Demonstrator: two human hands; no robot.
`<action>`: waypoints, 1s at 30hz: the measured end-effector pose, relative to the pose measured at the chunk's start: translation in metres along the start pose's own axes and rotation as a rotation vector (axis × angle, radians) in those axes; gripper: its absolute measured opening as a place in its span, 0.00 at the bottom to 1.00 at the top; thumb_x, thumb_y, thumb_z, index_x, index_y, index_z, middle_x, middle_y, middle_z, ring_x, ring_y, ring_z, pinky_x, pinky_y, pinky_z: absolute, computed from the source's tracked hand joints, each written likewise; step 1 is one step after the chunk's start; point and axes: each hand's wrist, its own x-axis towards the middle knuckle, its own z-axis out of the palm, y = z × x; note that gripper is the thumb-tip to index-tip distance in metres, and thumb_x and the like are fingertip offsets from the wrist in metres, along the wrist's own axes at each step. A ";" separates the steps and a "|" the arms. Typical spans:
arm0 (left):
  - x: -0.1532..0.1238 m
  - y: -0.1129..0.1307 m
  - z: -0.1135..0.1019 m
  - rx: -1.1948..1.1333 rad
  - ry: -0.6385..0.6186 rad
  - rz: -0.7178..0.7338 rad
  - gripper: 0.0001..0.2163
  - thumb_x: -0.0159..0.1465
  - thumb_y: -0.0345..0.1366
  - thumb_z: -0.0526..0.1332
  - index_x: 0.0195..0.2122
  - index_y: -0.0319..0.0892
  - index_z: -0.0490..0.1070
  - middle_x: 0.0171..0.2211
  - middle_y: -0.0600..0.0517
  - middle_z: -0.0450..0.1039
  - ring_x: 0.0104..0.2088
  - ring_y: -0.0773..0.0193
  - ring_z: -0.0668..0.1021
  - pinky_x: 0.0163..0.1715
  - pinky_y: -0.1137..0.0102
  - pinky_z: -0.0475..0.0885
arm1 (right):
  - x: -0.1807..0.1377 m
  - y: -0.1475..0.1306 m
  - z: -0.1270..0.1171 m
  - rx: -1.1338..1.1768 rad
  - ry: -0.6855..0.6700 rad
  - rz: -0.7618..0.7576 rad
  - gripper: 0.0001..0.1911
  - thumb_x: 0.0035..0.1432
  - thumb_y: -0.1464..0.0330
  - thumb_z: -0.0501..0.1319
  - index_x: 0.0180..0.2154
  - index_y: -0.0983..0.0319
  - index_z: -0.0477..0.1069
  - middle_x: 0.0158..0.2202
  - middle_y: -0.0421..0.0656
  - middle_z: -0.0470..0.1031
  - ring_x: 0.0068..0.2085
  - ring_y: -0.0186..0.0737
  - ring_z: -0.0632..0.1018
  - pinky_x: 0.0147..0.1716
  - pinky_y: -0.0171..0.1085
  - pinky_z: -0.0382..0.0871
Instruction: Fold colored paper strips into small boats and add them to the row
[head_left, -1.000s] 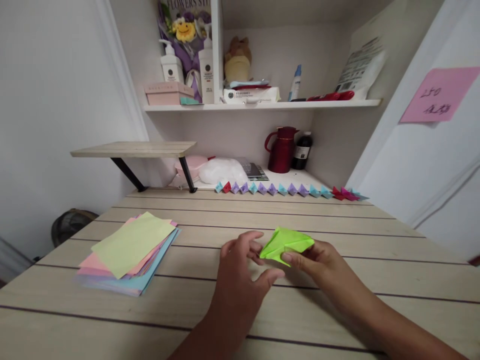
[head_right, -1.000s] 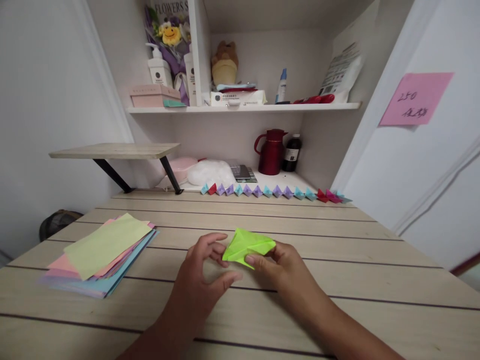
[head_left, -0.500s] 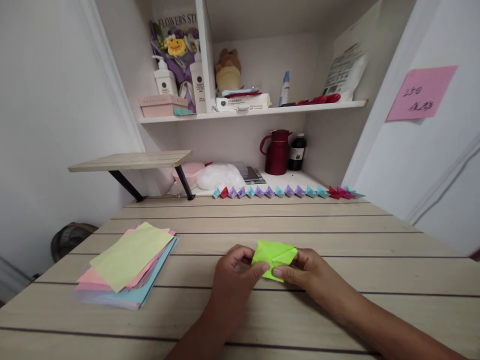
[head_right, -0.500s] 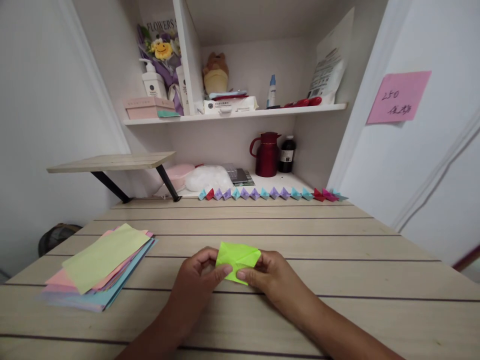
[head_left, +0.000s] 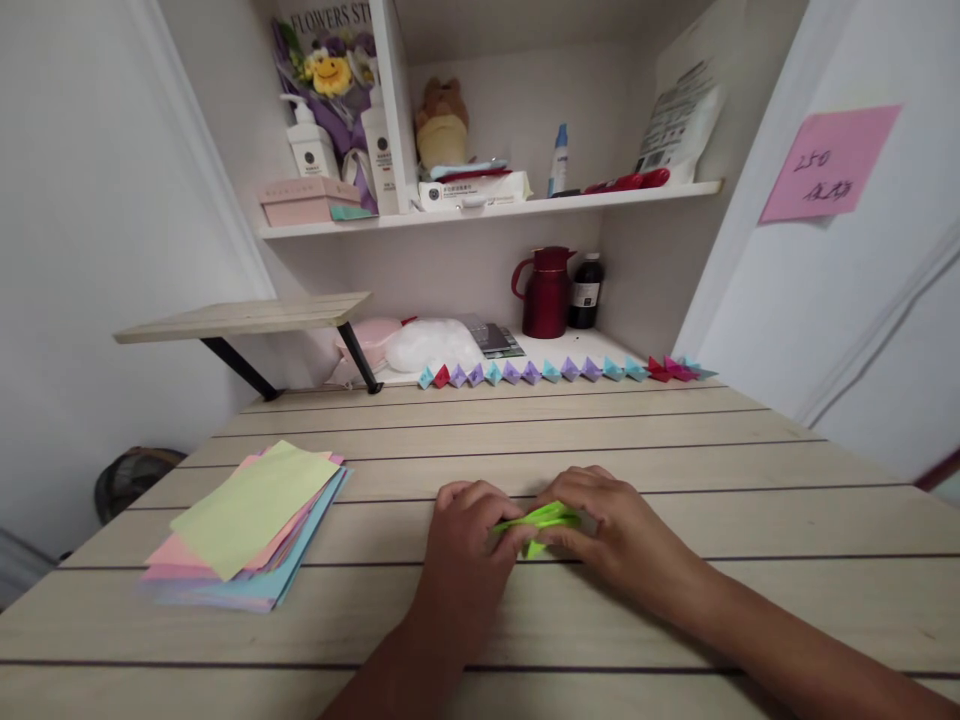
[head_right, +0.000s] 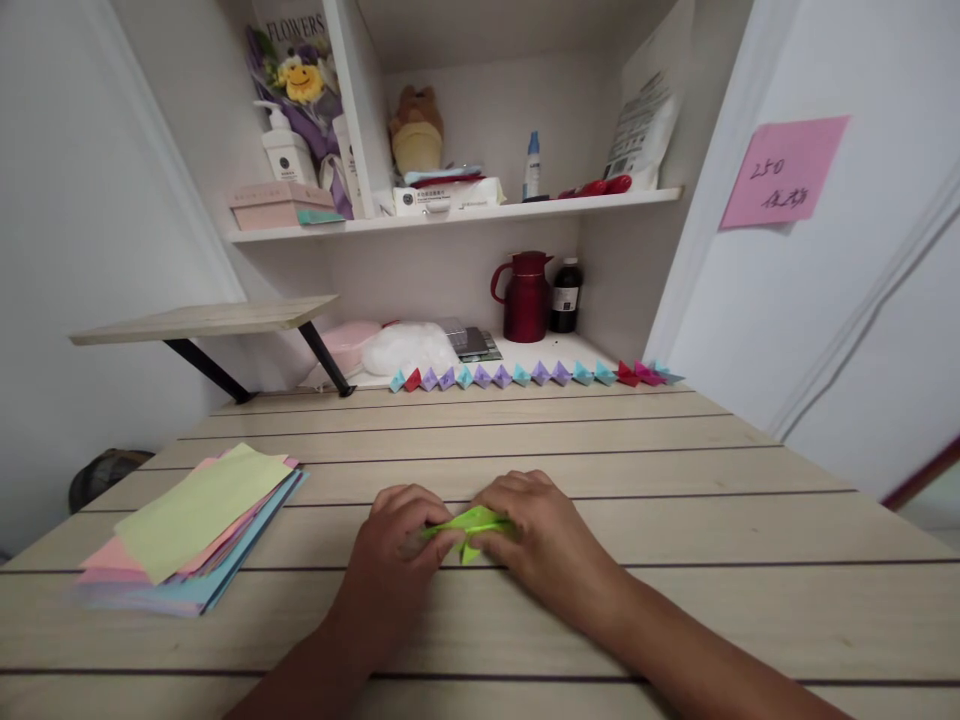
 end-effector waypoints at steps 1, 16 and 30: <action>0.000 0.000 -0.001 0.010 0.006 0.020 0.05 0.57 0.30 0.66 0.26 0.44 0.71 0.28 0.58 0.74 0.34 0.66 0.74 0.44 0.66 0.63 | 0.000 0.002 0.002 -0.061 0.004 -0.035 0.02 0.57 0.71 0.63 0.33 0.58 0.74 0.32 0.39 0.77 0.36 0.40 0.74 0.42 0.41 0.62; -0.008 -0.023 -0.002 0.493 -0.252 0.263 0.10 0.62 0.23 0.56 0.29 0.45 0.72 0.31 0.56 0.71 0.34 0.65 0.71 0.55 0.57 0.56 | 0.002 0.020 0.004 -0.306 -0.194 -0.214 0.15 0.52 0.81 0.57 0.35 0.58 0.73 0.40 0.43 0.76 0.42 0.42 0.73 0.43 0.42 0.62; -0.008 -0.012 0.004 0.577 -0.386 0.195 0.06 0.61 0.28 0.59 0.29 0.41 0.74 0.31 0.49 0.72 0.36 0.58 0.73 0.40 0.60 0.63 | 0.000 0.031 -0.009 -0.003 -0.304 -0.143 0.25 0.48 0.58 0.70 0.48 0.55 0.70 0.48 0.45 0.73 0.51 0.48 0.72 0.52 0.46 0.62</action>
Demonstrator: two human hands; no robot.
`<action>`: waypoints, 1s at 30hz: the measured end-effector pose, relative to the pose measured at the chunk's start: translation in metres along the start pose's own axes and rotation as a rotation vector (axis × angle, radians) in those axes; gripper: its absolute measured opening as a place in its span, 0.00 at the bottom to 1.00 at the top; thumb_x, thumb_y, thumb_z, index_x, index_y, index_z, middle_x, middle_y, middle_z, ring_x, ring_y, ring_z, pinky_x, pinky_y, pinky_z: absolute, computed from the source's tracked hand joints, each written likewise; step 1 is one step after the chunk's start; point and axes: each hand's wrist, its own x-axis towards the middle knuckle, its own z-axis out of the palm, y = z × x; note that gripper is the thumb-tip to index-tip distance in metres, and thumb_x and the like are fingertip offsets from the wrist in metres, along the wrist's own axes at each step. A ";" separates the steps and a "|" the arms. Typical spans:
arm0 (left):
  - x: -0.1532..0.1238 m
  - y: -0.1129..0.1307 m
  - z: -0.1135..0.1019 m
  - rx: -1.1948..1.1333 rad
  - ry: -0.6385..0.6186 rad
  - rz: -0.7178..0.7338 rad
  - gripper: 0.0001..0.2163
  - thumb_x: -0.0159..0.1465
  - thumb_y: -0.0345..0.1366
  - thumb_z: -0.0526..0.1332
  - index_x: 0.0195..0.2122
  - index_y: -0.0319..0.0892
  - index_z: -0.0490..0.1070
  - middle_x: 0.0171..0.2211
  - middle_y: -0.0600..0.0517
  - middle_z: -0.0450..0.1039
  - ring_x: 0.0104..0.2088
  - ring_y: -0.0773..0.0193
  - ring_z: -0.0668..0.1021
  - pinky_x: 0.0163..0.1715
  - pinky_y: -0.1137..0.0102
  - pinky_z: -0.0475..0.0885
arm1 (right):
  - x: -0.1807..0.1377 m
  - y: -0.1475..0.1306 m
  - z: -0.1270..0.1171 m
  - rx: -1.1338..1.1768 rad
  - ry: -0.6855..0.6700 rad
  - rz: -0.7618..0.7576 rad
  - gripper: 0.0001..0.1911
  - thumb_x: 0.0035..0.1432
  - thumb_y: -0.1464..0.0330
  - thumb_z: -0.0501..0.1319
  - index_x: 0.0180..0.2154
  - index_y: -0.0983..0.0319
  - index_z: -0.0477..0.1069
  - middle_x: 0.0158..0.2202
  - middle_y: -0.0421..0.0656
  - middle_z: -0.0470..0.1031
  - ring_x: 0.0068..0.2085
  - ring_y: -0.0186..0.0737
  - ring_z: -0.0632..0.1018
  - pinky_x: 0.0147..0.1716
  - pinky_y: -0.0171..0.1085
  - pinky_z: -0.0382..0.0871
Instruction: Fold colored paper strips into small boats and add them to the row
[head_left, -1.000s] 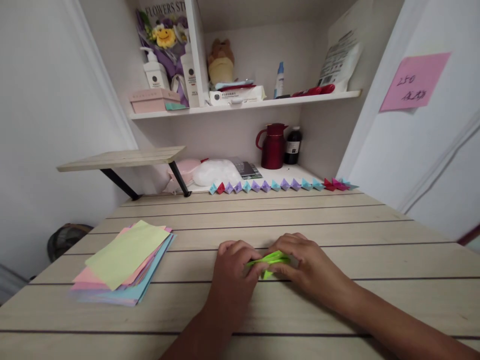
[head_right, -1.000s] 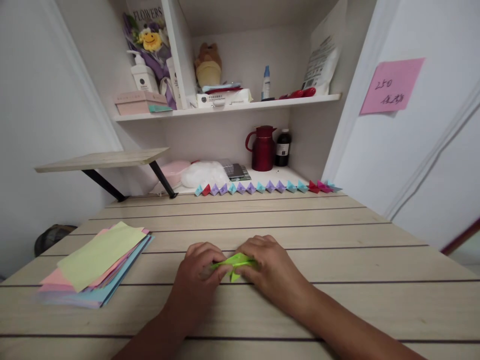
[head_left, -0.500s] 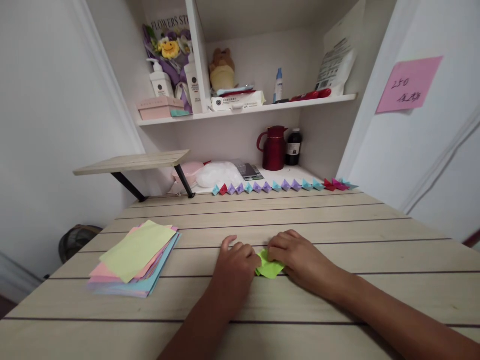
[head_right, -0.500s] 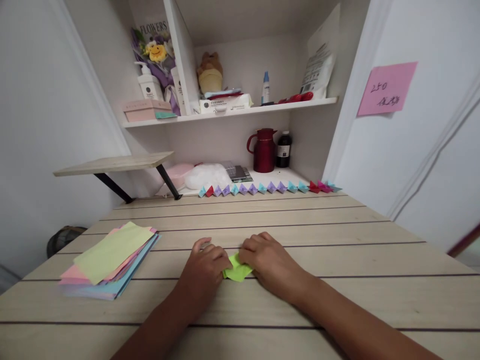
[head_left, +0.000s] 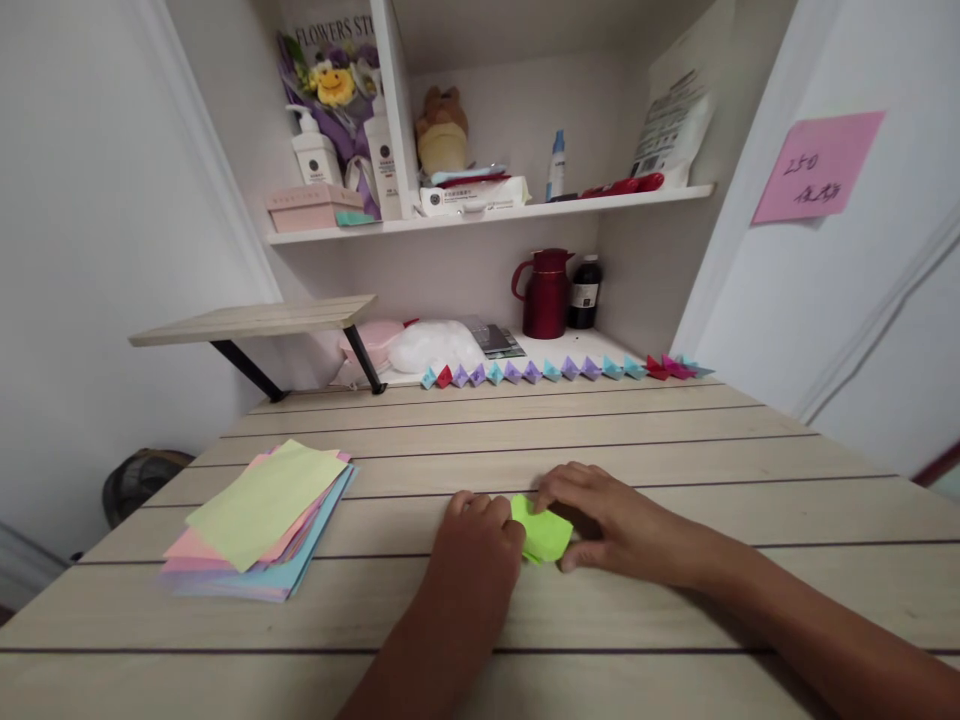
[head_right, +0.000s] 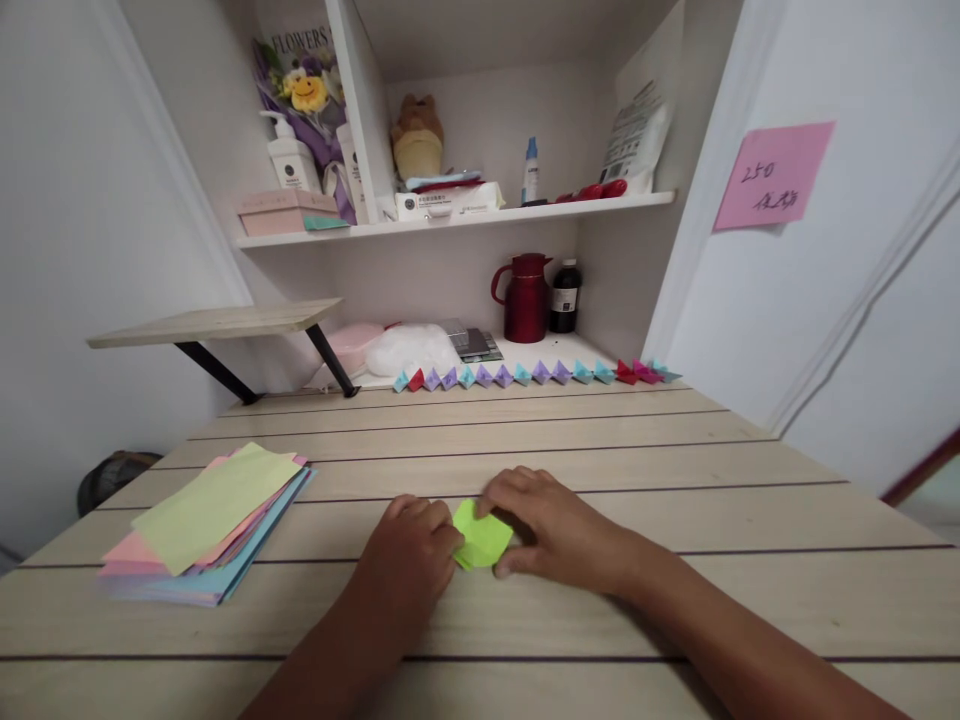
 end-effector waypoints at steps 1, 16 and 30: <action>-0.001 0.000 -0.003 -0.060 -0.011 -0.027 0.05 0.61 0.29 0.60 0.31 0.42 0.75 0.33 0.49 0.72 0.37 0.58 0.73 0.41 0.61 0.64 | 0.001 -0.001 0.002 -0.012 0.016 -0.005 0.20 0.51 0.60 0.69 0.45 0.56 0.71 0.47 0.45 0.74 0.50 0.47 0.72 0.52 0.46 0.63; 0.004 0.004 -0.002 -0.447 0.073 -0.354 0.05 0.59 0.34 0.63 0.26 0.45 0.74 0.36 0.53 0.73 0.40 0.59 0.73 0.43 0.60 0.62 | 0.008 -0.005 0.019 -0.041 0.149 0.138 0.13 0.62 0.65 0.56 0.27 0.59 0.72 0.48 0.45 0.74 0.49 0.47 0.73 0.50 0.49 0.64; 0.010 0.002 0.008 -0.318 0.106 -0.372 0.09 0.55 0.37 0.68 0.24 0.42 0.68 0.42 0.50 0.71 0.44 0.56 0.71 0.45 0.58 0.61 | 0.008 -0.009 0.018 0.009 0.207 0.112 0.11 0.52 0.74 0.62 0.36 0.57 0.63 0.48 0.46 0.71 0.50 0.46 0.72 0.48 0.46 0.66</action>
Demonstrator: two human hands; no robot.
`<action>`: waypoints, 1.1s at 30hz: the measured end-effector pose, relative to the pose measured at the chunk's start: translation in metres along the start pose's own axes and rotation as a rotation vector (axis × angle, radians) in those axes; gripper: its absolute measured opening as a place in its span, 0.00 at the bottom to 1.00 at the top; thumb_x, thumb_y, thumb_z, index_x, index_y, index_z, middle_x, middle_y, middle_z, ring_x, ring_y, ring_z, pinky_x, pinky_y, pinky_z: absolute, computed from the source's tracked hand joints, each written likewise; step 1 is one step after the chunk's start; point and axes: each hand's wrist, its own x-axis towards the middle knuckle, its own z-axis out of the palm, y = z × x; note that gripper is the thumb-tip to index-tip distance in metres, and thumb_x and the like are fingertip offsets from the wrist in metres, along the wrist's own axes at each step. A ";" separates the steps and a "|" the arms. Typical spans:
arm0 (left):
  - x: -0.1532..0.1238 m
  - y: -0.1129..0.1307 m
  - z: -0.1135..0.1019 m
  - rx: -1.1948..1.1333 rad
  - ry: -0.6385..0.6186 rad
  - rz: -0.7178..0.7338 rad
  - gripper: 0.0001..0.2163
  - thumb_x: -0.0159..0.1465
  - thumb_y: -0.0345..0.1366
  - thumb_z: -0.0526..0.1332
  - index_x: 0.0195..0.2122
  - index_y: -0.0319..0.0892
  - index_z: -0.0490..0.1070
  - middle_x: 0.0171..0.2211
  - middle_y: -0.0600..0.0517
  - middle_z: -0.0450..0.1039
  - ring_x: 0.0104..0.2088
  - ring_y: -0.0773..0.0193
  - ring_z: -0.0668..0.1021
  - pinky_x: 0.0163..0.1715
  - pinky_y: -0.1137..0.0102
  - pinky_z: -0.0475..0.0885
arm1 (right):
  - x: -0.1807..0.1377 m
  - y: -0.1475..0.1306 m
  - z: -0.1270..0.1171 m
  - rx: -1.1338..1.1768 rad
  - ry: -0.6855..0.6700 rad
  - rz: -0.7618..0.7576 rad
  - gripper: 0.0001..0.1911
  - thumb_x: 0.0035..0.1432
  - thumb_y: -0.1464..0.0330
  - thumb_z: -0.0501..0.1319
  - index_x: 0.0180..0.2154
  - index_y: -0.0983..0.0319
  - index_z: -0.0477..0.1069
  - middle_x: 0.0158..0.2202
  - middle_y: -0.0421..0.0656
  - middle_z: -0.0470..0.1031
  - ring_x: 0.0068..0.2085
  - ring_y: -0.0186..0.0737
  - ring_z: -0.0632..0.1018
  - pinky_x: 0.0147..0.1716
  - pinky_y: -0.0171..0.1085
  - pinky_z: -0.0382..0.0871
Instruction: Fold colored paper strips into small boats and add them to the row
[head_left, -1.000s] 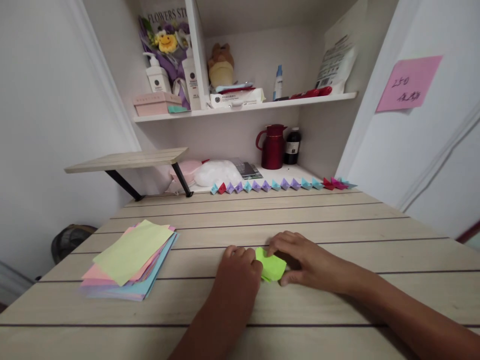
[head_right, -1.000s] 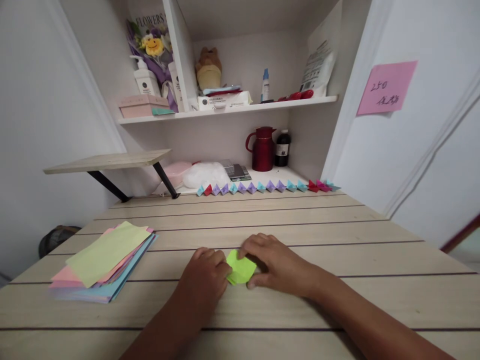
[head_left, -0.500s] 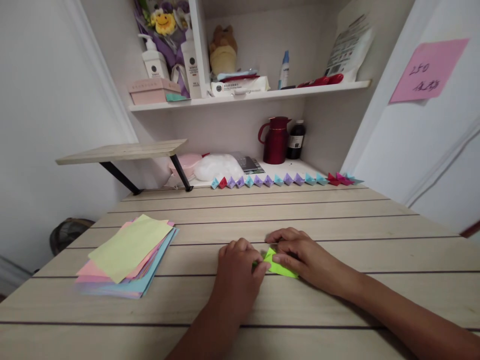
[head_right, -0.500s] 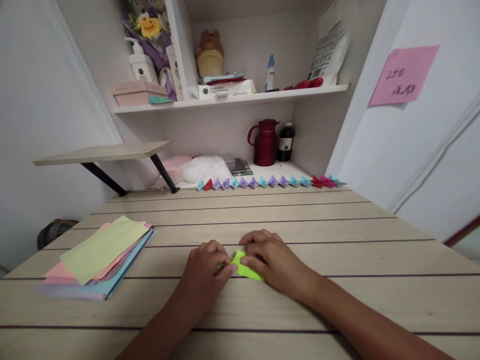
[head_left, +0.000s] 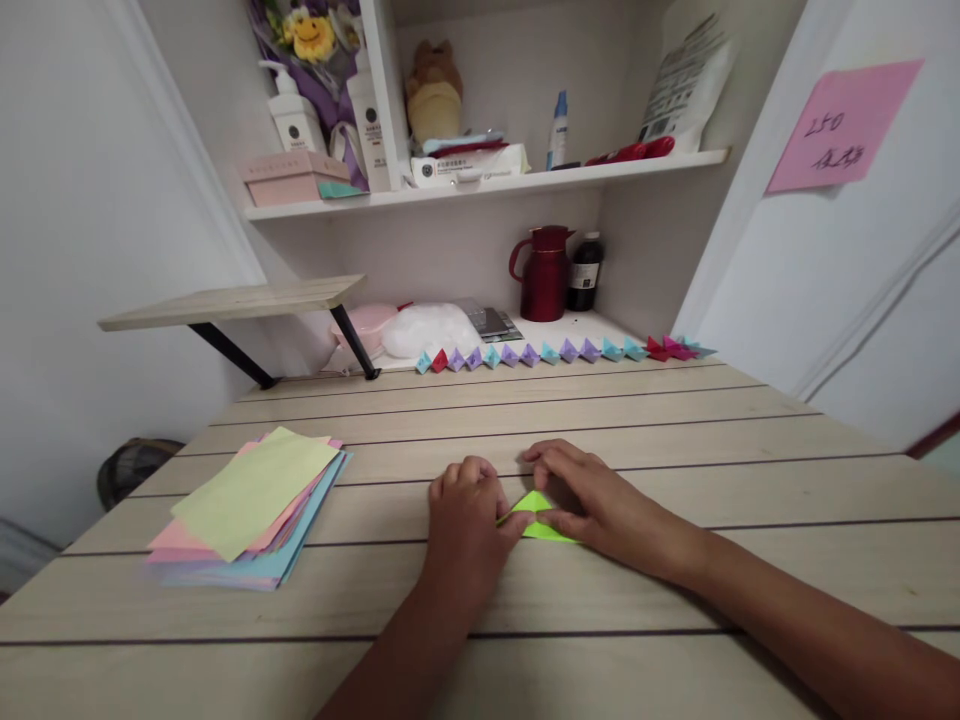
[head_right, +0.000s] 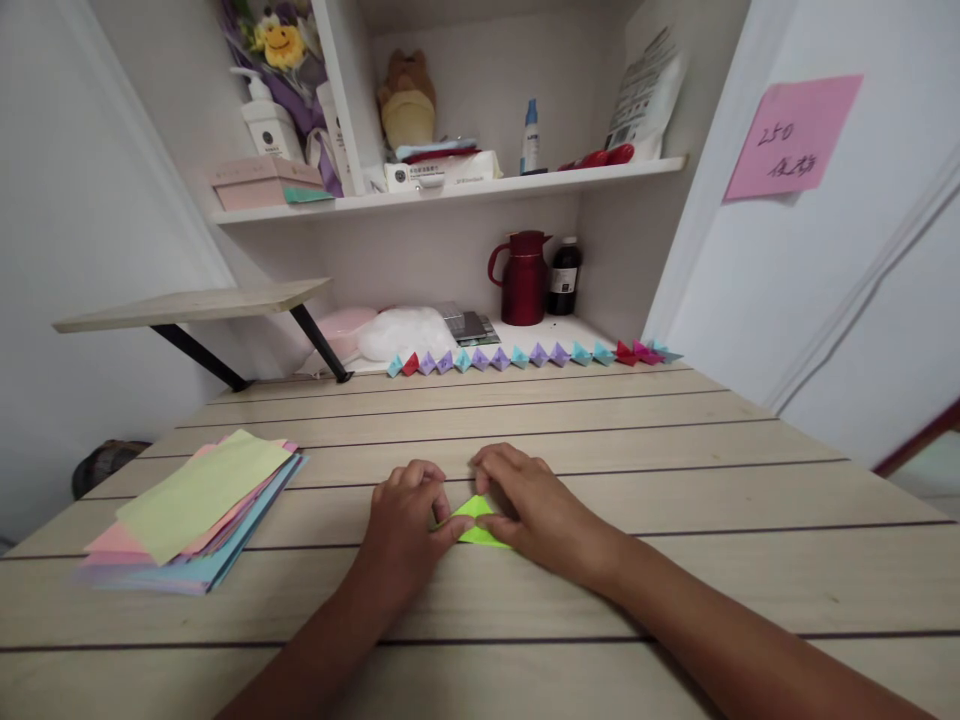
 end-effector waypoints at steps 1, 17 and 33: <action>0.001 0.001 0.000 0.019 -0.007 0.004 0.10 0.55 0.38 0.67 0.25 0.42 0.68 0.43 0.50 0.70 0.44 0.56 0.71 0.45 0.58 0.61 | 0.000 -0.001 -0.001 0.027 0.010 -0.006 0.13 0.51 0.75 0.62 0.37 0.57 0.63 0.49 0.46 0.70 0.51 0.46 0.71 0.49 0.46 0.66; 0.004 -0.025 -0.014 0.081 0.166 -0.035 0.12 0.59 0.22 0.50 0.37 0.43 0.69 0.40 0.49 0.73 0.45 0.59 0.73 0.46 0.62 0.64 | 0.002 0.005 -0.002 -0.034 -0.116 -0.075 0.07 0.56 0.74 0.60 0.34 0.57 0.74 0.49 0.43 0.75 0.52 0.44 0.73 0.53 0.48 0.60; -0.058 0.017 -0.022 0.145 -0.339 0.177 0.33 0.66 0.56 0.42 0.67 0.42 0.45 0.68 0.47 0.43 0.68 0.55 0.49 0.63 0.42 0.38 | -0.011 0.006 0.003 -0.046 -0.098 -0.125 0.12 0.65 0.66 0.53 0.44 0.56 0.73 0.54 0.45 0.73 0.58 0.45 0.69 0.58 0.49 0.59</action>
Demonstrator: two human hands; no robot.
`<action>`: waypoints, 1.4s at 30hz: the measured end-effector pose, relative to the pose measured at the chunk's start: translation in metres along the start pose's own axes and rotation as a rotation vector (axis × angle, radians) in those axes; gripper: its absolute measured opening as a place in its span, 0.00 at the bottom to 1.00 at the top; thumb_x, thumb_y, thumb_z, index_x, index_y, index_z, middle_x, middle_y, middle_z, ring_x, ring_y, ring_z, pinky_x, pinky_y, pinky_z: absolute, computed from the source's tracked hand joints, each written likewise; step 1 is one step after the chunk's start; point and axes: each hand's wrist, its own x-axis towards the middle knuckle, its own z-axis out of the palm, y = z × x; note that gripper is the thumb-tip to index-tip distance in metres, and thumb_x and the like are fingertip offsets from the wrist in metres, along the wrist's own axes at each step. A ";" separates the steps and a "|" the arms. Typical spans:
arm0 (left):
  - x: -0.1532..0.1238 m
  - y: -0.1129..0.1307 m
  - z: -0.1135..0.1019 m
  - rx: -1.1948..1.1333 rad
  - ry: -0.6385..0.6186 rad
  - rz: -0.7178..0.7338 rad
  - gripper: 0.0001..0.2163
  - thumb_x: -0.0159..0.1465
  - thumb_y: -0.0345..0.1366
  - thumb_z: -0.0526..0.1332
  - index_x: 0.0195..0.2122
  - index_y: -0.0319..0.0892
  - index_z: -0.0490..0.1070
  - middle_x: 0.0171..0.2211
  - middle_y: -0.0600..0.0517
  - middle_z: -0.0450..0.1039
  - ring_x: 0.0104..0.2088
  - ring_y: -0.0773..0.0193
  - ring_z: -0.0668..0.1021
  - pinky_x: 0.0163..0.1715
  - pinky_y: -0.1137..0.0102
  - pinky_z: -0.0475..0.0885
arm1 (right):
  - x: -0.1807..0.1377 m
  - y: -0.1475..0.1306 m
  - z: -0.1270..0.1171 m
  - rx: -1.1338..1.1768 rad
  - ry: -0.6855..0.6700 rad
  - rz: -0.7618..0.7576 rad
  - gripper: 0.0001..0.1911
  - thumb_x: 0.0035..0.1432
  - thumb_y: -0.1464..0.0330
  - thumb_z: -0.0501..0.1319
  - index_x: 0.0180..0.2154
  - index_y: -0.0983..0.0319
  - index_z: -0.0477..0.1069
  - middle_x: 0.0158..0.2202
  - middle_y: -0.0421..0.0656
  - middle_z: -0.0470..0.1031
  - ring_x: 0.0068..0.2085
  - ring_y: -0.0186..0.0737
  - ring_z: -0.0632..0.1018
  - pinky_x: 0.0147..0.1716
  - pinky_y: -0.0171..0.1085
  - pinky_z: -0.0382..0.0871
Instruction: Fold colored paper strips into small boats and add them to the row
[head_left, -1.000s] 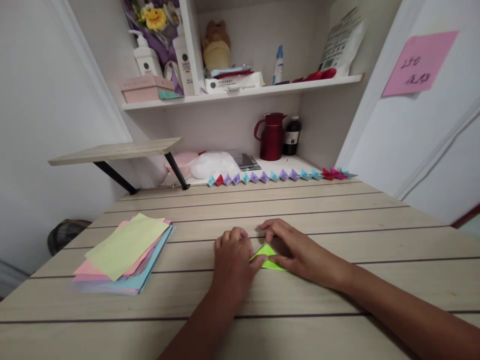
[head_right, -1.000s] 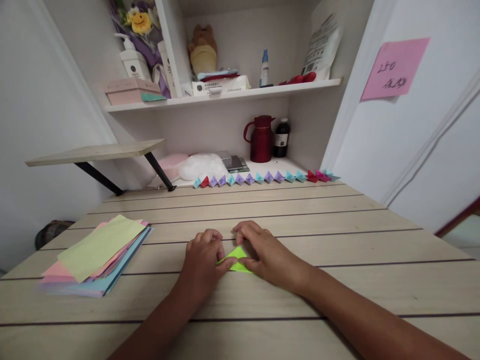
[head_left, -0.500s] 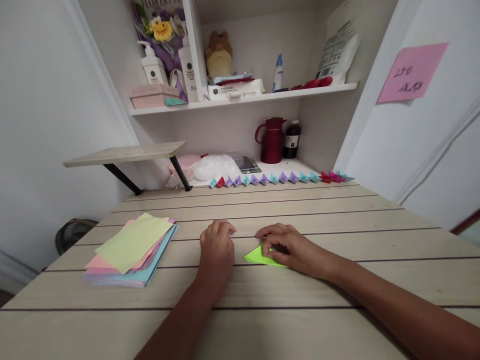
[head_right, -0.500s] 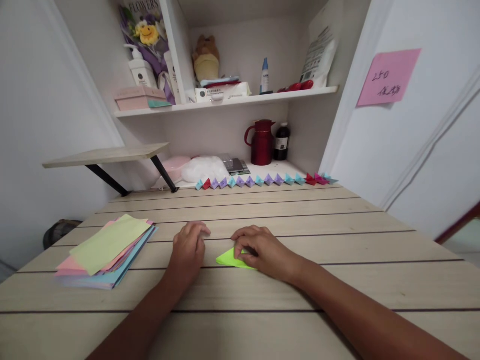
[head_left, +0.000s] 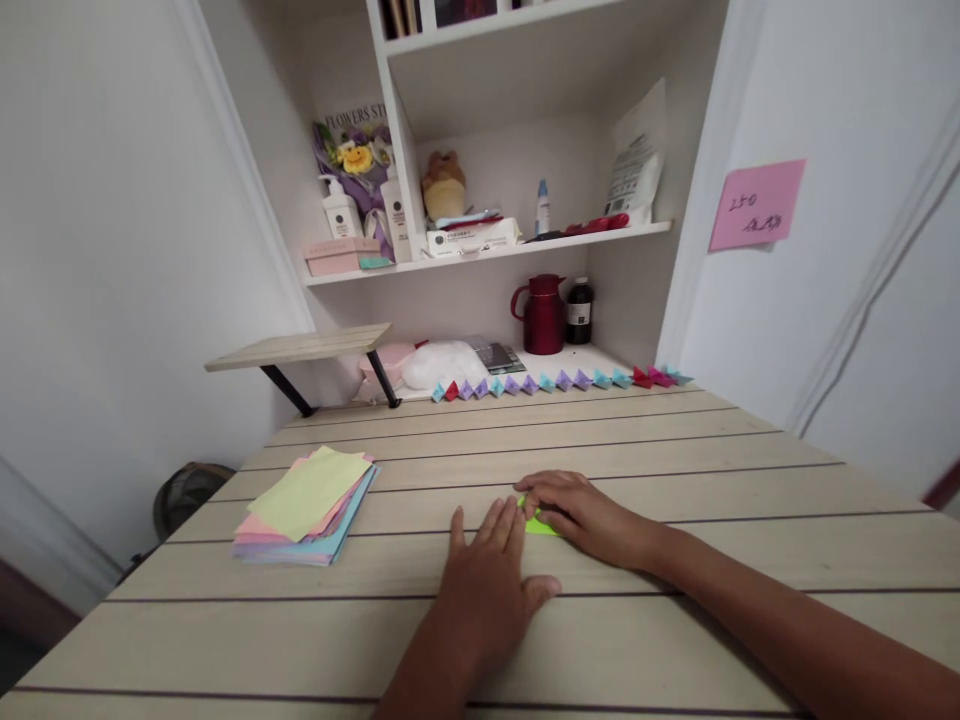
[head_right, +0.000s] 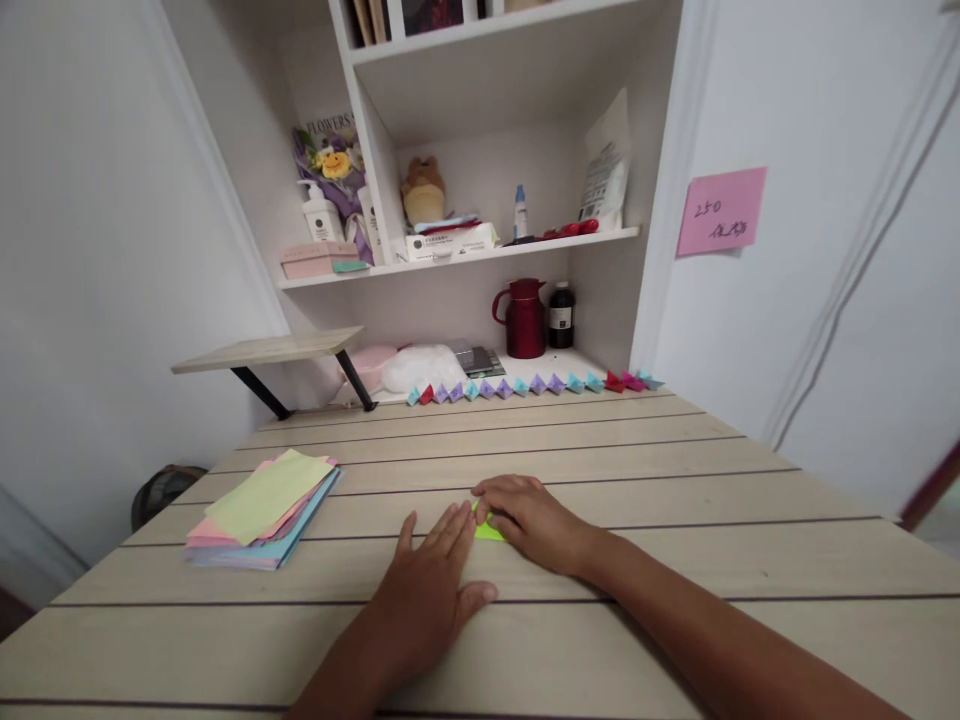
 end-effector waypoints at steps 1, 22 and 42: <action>-0.003 0.003 0.002 0.002 0.014 -0.012 0.33 0.66 0.57 0.42 0.67 0.42 0.46 0.68 0.46 0.43 0.68 0.54 0.49 0.63 0.42 0.38 | -0.006 -0.005 -0.002 -0.004 -0.015 0.006 0.13 0.65 0.66 0.53 0.47 0.55 0.72 0.56 0.44 0.72 0.59 0.45 0.68 0.58 0.49 0.58; -0.070 0.033 0.062 0.180 0.270 0.128 0.34 0.61 0.50 0.56 0.65 0.41 0.52 0.64 0.45 0.56 0.63 0.46 0.62 0.58 0.42 0.60 | -0.118 -0.093 0.043 -0.674 0.094 -0.100 0.37 0.62 0.58 0.56 0.67 0.64 0.46 0.66 0.47 0.56 0.65 0.50 0.60 0.58 0.49 0.54; -0.086 0.040 0.054 0.070 0.679 0.222 0.09 0.66 0.39 0.56 0.37 0.42 0.74 0.28 0.51 0.69 0.29 0.62 0.70 0.30 0.67 0.65 | -0.144 -0.104 0.081 -0.451 0.525 0.020 0.20 0.58 0.74 0.60 0.51 0.53 0.71 0.46 0.38 0.79 0.45 0.44 0.77 0.42 0.42 0.64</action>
